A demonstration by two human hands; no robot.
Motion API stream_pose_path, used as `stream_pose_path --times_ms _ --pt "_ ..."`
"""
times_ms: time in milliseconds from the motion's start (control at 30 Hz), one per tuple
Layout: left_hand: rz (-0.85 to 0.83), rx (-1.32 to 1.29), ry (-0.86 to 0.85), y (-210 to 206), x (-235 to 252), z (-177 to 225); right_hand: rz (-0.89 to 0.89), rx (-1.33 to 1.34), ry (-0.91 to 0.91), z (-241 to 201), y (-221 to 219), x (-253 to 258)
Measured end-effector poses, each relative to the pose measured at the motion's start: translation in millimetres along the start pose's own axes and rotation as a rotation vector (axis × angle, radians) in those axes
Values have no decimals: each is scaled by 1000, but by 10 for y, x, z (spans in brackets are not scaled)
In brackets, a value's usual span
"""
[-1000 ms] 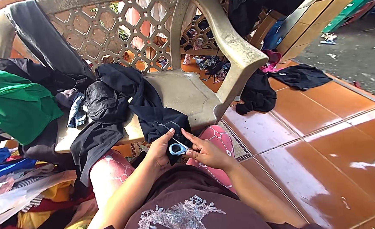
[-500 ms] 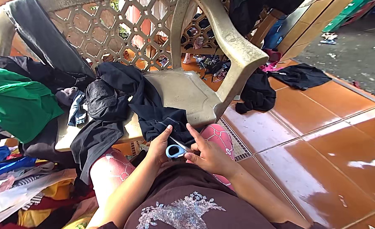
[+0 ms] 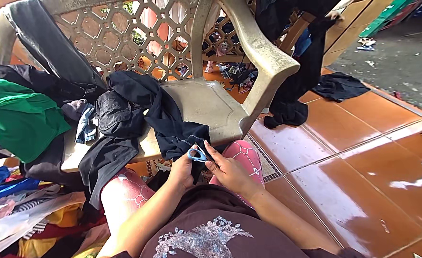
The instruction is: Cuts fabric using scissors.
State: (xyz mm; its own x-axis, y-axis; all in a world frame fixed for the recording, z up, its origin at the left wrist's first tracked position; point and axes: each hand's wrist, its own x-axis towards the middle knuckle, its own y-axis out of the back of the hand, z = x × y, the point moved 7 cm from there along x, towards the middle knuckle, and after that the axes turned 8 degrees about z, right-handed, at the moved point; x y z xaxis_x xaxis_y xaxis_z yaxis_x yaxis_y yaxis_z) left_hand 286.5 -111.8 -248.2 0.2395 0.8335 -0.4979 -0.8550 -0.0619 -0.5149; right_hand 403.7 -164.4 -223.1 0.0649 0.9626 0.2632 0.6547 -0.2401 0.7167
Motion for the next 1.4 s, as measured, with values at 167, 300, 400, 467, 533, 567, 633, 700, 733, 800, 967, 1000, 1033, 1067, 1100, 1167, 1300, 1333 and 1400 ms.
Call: stream_pose_path --times_ms 167,300,400,467,533,567,633,700,733,800,967,1000,1033,1067,1100,1167,1300,1333,1400 --pt "69 -7 2 2 -33 -2 46 -68 4 -60 -11 -16" --pt "77 -1 0 -13 -67 15 3 -30 -34 -54 -18 -13" --pt "82 3 -8 0 -65 18 -18 -22 -46 -49 -26 -9" --pt "95 38 -30 18 -57 23 25 -25 -33 -38 -17 -4" --pt "99 71 -52 27 -56 30 97 -14 -8 -22 -6 2" --pt "101 77 -58 32 -55 29 108 -12 -3 -17 -6 2" --pt "108 74 -49 38 -62 29 75 -9 -11 -21 -16 -1" --pt "110 53 -29 30 -78 35 33 -14 -21 -39 -24 -8" --pt "113 44 -21 27 -84 36 22 -13 -26 -42 -26 -10" --pt "115 45 -12 30 -90 34 19 -5 -34 -41 -23 -9" --pt "119 81 -4 52 -70 24 144 1 42 -11 -2 -4" --pt "121 79 4 56 -65 19 187 -5 71 -3 7 -7" --pt "131 73 13 63 -63 16 235 -10 100 8 21 -8" --pt "142 68 24 76 -64 15 271 -13 115 23 45 -5" --pt "149 69 37 95 -65 9 293 -5 110 51 81 0" --pt "148 88 54 104 -92 -24 256 10 64 122 143 9" --pt "204 114 23 84 -157 -30 235 48 1 185 159 -2" --pt "213 111 16 81 -168 -32 235 61 -13 188 153 -6" --pt "226 107 4 93 -177 -44 239 82 -38 188 135 -25"
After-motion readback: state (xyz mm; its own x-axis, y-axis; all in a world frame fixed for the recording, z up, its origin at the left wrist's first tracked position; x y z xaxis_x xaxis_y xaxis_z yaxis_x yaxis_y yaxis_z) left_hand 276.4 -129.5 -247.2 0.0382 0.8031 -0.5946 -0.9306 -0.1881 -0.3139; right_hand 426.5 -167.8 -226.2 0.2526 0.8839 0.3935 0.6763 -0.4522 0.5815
